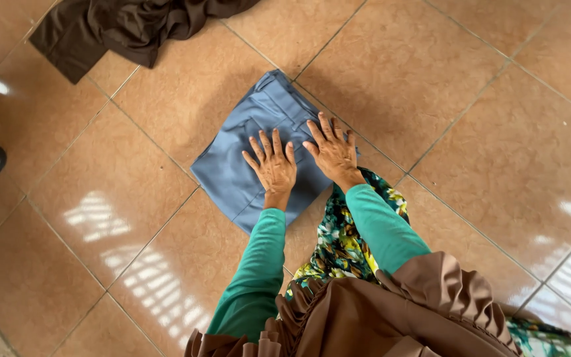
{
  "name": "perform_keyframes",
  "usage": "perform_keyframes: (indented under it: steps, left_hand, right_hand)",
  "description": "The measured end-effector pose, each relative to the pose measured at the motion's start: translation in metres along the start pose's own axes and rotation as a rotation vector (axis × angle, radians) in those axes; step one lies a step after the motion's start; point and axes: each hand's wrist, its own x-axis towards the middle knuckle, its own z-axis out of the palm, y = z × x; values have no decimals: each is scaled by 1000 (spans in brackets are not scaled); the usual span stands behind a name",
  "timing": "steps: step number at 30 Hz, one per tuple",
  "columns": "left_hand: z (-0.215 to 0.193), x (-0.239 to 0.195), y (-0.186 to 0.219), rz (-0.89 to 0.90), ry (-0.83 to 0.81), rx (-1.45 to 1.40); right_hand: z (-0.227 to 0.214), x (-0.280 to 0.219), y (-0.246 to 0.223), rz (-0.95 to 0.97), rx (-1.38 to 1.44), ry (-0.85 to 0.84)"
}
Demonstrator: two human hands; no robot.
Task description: The person sits on a tiled floor and folds several pairs of gray trousers by hand. They smooth the fabric, fold the legs together, and then fold the trousers into compact rectangles, stacking them neatly to the side.
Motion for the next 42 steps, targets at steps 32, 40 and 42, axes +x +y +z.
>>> perform_keyframes:
  steps: [32, 40, 42]
  left_hand:
    - [28, -154, 309, 766, -398, -4]
    - [-3, -247, 418, 1121, -467, -84]
    - [-8, -281, 441, 1219, -456, -103]
  right_hand:
    - [-63, -278, 244, 915, 15, -47]
    - [-140, -397, 290, 1210, -40, 27]
    - [-151, -434, 296, 1293, -54, 46]
